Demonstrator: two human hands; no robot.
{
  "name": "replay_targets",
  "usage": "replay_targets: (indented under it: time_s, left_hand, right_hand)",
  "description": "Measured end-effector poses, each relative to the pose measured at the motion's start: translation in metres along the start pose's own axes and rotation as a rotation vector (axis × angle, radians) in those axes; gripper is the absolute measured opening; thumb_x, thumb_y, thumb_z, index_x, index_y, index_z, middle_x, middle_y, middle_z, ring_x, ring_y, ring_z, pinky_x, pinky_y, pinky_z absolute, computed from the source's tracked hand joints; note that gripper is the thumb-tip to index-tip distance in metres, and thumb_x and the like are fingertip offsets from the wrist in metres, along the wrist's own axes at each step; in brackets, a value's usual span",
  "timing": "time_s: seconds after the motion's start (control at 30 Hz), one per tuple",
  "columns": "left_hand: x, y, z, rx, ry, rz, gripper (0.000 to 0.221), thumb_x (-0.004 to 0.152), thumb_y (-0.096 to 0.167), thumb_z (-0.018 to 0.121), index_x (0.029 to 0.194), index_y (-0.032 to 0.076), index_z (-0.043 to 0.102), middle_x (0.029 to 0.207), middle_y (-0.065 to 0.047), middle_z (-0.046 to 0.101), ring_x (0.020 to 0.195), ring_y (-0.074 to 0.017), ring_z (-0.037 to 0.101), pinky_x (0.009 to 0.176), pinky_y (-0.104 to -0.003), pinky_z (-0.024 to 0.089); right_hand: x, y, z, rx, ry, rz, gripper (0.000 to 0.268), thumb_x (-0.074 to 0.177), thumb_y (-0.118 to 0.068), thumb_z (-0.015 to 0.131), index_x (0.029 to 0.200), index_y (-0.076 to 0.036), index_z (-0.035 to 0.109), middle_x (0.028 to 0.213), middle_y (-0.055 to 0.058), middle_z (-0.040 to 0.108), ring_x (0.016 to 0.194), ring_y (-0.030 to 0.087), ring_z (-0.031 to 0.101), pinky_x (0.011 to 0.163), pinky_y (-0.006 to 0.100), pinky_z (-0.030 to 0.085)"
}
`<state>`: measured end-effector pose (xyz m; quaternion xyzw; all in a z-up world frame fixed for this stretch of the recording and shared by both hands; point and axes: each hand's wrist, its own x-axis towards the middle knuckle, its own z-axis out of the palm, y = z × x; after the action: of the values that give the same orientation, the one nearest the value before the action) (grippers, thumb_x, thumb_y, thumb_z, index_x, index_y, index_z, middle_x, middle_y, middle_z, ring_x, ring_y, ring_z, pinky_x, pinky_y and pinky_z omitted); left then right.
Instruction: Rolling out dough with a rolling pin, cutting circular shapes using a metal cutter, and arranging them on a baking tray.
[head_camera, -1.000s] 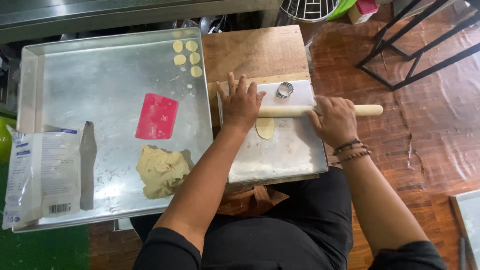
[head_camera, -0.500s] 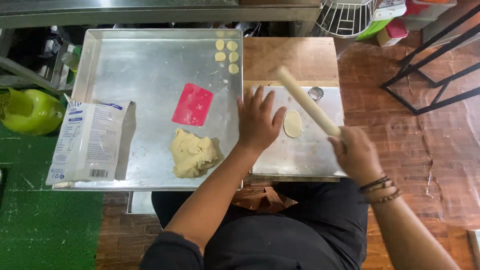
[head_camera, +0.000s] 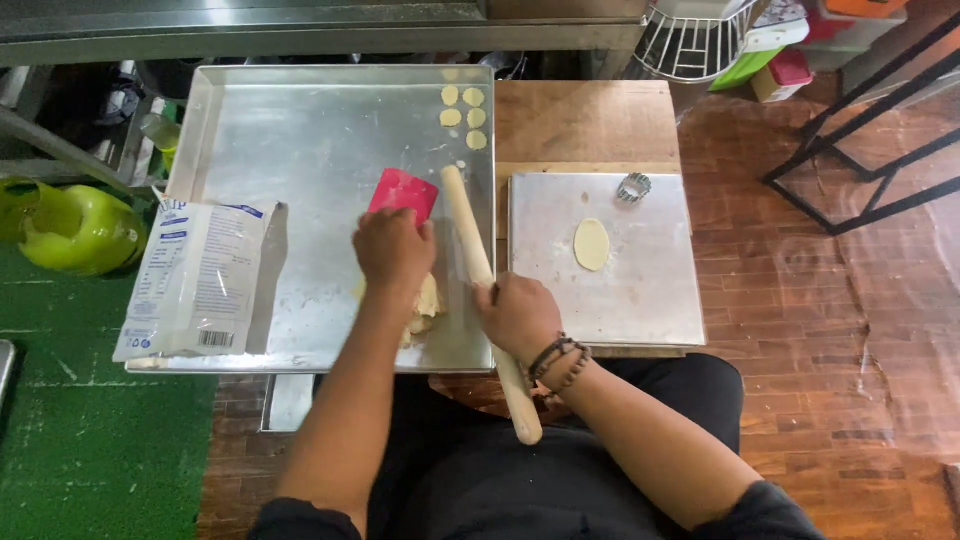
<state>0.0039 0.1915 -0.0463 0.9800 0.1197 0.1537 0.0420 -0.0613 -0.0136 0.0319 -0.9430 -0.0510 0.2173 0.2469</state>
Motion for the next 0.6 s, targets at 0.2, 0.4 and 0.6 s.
replay_targets:
  time_s: [0.2, 0.4, 0.6]
  left_hand:
    - [0.025, -0.005, -0.024, 0.003, -0.334, -0.013, 0.078, 0.070, 0.068, 0.080, 0.122, 0.010, 0.072, 0.119, -0.020, 0.067, 0.116, -0.0434, 0.061, 0.092, -0.057, 0.051]
    - [0.024, -0.007, -0.005, 0.001, -0.282, 0.011, 0.051, 0.085, 0.051, 0.076, 0.116, 0.010, 0.074, 0.110, -0.017, 0.067, 0.110, -0.0408, 0.064, 0.088, -0.053, 0.054]
    - [0.004, -0.001, -0.035, -0.010, -0.226, 0.042, 0.042, 0.095, 0.045, 0.066, 0.117, 0.011, 0.074, 0.121, -0.021, 0.066, 0.128, -0.0474, 0.055, 0.098, -0.060, 0.047]
  right_hand:
    - [-0.006, -0.018, -0.005, -0.070, -0.066, 0.040, 0.047, 0.091, -0.053, 0.053, 0.106, -0.009, 0.051, 0.104, 0.022, 0.070, 0.104, 0.044, 0.071, 0.087, 0.052, 0.058]
    - [-0.019, -0.019, -0.025, 0.012, -0.075, 0.012, 0.048, 0.097, -0.051, 0.047, 0.118, -0.008, 0.051, 0.107, 0.025, 0.072, 0.108, 0.048, 0.069, 0.094, 0.054, 0.055]
    - [0.087, 0.113, -0.037, 0.006, 0.706, -0.159, 0.030, 0.088, -0.016, 0.069, 0.117, -0.009, 0.072, 0.089, 0.014, 0.076, 0.096, 0.038, 0.070, 0.087, 0.049, 0.055]
